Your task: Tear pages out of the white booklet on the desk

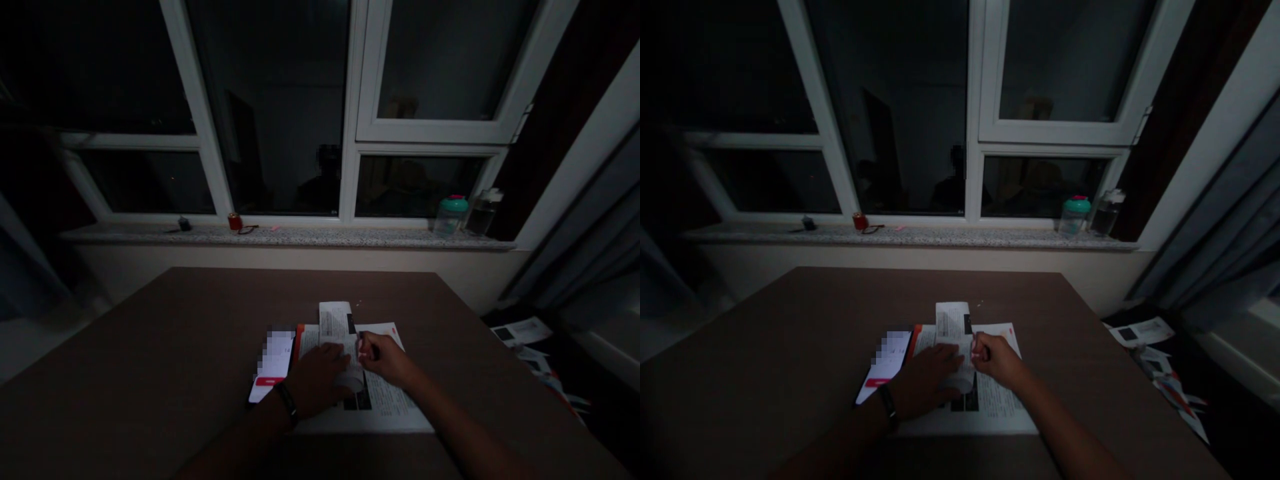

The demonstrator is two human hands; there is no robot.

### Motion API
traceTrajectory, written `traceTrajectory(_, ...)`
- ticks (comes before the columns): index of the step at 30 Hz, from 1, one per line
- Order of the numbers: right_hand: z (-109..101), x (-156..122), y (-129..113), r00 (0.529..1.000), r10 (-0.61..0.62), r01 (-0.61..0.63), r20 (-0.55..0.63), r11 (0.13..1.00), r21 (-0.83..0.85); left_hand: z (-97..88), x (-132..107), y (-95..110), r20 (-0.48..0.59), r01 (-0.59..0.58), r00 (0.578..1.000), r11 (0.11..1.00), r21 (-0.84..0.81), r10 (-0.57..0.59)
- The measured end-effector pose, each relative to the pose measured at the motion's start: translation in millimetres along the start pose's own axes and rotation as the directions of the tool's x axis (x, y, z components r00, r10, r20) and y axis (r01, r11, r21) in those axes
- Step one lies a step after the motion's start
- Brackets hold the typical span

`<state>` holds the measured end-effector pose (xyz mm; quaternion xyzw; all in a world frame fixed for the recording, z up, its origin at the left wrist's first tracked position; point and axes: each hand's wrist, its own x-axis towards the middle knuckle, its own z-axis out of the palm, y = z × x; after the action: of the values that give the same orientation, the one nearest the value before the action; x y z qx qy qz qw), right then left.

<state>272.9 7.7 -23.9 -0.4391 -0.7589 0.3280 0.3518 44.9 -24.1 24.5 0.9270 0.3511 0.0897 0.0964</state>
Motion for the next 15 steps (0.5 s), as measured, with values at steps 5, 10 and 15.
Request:
traceTrajectory(5,-0.3,-1.3,-1.2,1.000,-0.007,0.007,-0.008,1.000,-0.014,2.0,-0.9,0.3,-0.031,-0.012,0.999,1.000,0.004,0.012)
traceTrajectory(10,1.5,3.7,1.1,0.995,0.014,-0.017,-0.095,0.999,-0.028,1.1,0.0,0.7,-0.038,-0.026,0.999,1.000,0.004,0.026)
traceTrajectory(15,-1.1,-0.3,1.7,0.999,0.037,-0.037,-0.005,0.999,0.009,1.5,0.4,0.3,-0.042,-0.032,0.999,1.000,-0.002,0.031)
